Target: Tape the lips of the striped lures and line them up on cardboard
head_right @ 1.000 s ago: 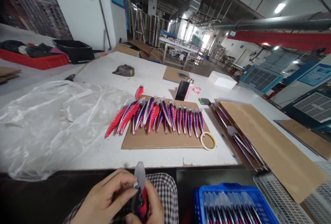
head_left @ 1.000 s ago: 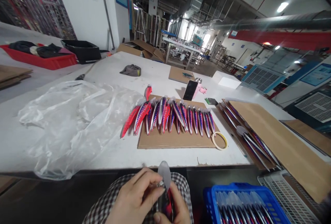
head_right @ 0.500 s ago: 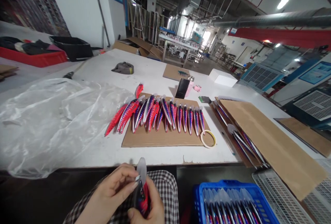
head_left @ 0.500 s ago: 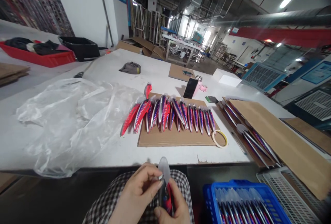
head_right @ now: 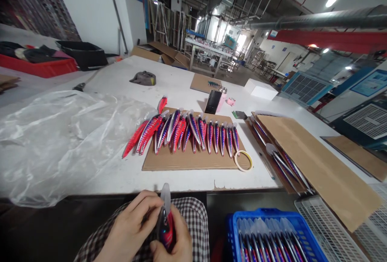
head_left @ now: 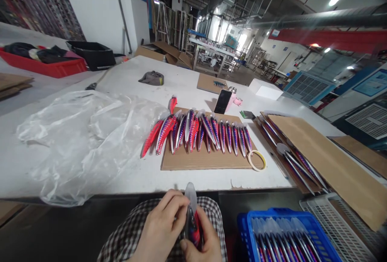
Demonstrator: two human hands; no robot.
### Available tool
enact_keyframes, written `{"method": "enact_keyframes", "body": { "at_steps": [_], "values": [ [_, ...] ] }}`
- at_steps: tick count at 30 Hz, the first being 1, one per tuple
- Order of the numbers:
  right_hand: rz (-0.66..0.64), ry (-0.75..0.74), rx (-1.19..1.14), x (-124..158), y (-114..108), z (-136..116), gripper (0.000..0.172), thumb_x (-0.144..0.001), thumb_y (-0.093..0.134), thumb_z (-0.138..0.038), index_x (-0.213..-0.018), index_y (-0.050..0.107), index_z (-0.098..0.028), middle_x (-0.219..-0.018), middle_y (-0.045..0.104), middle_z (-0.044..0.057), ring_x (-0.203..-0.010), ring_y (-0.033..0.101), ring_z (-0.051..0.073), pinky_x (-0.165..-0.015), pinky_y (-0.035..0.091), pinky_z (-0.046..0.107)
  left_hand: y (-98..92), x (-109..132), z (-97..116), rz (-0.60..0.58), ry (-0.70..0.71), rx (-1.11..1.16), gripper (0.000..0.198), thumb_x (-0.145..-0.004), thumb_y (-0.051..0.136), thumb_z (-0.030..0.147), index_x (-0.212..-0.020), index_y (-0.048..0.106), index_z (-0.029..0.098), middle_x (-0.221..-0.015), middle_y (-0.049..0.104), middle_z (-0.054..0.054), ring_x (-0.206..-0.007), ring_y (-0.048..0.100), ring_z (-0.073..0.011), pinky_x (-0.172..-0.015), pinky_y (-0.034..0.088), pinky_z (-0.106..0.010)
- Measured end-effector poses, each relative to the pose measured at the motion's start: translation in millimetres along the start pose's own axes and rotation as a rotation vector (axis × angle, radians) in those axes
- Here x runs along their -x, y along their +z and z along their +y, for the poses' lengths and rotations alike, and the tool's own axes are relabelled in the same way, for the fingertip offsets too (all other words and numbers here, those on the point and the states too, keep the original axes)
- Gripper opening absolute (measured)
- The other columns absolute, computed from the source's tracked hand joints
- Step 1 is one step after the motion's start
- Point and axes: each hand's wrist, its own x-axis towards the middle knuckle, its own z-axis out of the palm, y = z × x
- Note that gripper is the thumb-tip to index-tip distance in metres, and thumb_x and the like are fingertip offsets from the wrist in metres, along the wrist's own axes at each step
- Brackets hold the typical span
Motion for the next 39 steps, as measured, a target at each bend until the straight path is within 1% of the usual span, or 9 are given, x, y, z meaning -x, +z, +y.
{"method": "enact_keyframes", "body": {
  "at_steps": [5,8,11,13,16,22,27,32,39],
  "values": [
    [-0.025,0.045,-0.083,-3.6,-0.9,-8.4,0.068,-0.058,0.061,-0.005,-0.124,0.058,-0.022,-0.123,0.064,0.001,-0.117,0.058,0.02,-0.1,0.044,0.025,-1.9,-0.6,3.2,-0.115,-0.232,0.364,0.01,-0.082,0.052,0.019,-0.088,0.059,0.025,-0.087,0.058,0.002,-0.077,0.06,-0.0144,-0.072,0.048,-0.024],
    [-0.036,0.05,-0.107,-5.4,-2.5,-14.0,0.068,-0.059,0.061,-0.004,-0.124,0.058,-0.025,-0.123,0.065,-0.002,-0.116,0.058,0.018,-0.099,0.044,0.022,-5.3,0.5,3.3,-0.167,-0.331,0.573,0.013,-0.078,0.058,0.019,-0.09,0.061,0.024,-0.085,0.058,0.001,-0.076,0.059,-0.0151,-0.072,0.048,-0.024],
    [-0.04,0.068,-0.076,-5.8,-3.9,-16.3,0.068,-0.06,0.062,-0.005,-0.124,0.057,-0.027,-0.123,0.065,-0.002,-0.117,0.058,0.018,-0.099,0.044,0.022,-8.0,2.5,2.6,-0.187,-0.408,0.688,0.019,-0.074,0.064,0.022,-0.093,0.065,0.023,-0.084,0.06,0.001,-0.077,0.058,-0.0157,-0.073,0.048,-0.024],
    [-0.033,0.085,-0.043,-5.5,-4.6,-16.7,0.069,-0.059,0.062,-0.004,-0.124,0.058,-0.025,-0.122,0.065,-0.001,-0.116,0.059,0.019,-0.099,0.045,0.023,-9.0,3.7,2.8,-0.181,-0.445,0.718,0.018,-0.076,0.065,0.028,-0.094,0.067,0.023,-0.088,0.062,0.0,-0.079,0.058,-0.0167,-0.075,0.048,-0.025],
    [-0.01,0.1,0.021,-4.4,-5.3,-17.0,0.071,-0.056,0.061,-0.002,-0.123,0.059,-0.024,-0.121,0.066,-0.001,-0.115,0.06,0.019,-0.098,0.045,0.021,-8.8,4.0,3.8,-0.169,-0.469,0.706,0.018,-0.08,0.061,0.036,-0.091,0.067,0.023,-0.088,0.064,-0.001,-0.078,0.058,-0.0171,-0.076,0.048,-0.025],
    [0.045,0.005,0.198,-2.0,-5.6,-17.4,0.071,-0.054,0.062,-0.003,-0.122,0.06,-0.021,-0.12,0.066,0.001,-0.113,0.061,0.019,-0.099,0.044,0.02,-3.9,-0.3,3.6,-0.155,-0.483,0.657,0.013,-0.076,0.064,0.031,-0.083,0.062,0.02,-0.076,0.064,0.0,-0.075,0.058,-0.0177,-0.072,0.047,-0.027],
    [0.054,-0.084,0.28,-1.3,-6.0,-19.3,0.073,-0.055,0.06,-0.001,-0.124,0.058,-0.022,-0.121,0.065,0.0,-0.114,0.06,0.02,-0.1,0.043,0.022,-2.0,0.1,4.4,-0.123,-0.44,0.561,0.011,-0.079,0.059,0.031,-0.081,0.058,0.019,-0.071,0.063,0.001,-0.068,0.059,-0.0161,-0.065,0.046,-0.025],
    [0.053,-0.146,0.308,-1.1,-6.8,-19.7,0.072,-0.056,0.059,-0.001,-0.126,0.056,-0.021,-0.122,0.065,0.001,-0.113,0.06,0.021,-0.098,0.045,0.023,-2.6,-0.1,8.7,-0.108,-0.364,0.436,0.009,-0.081,0.054,0.029,-0.084,0.057,0.021,-0.077,0.065,0.0,-0.072,0.062,-0.0165,-0.07,0.048,-0.026],
    [0.054,-0.24,0.364,-1.0,-9.0,-13.7,0.071,-0.06,0.062,-0.004,-0.127,0.054,-0.023,-0.123,0.064,0.001,-0.113,0.06,0.022,-0.098,0.047,0.026,-4.3,0.3,11.8,-0.058,-0.273,0.257,0.007,-0.08,0.051,0.023,-0.082,0.058,0.022,-0.073,0.065,0.003,-0.066,0.063,-0.015,-0.065,0.049,-0.024]
  ]
}}
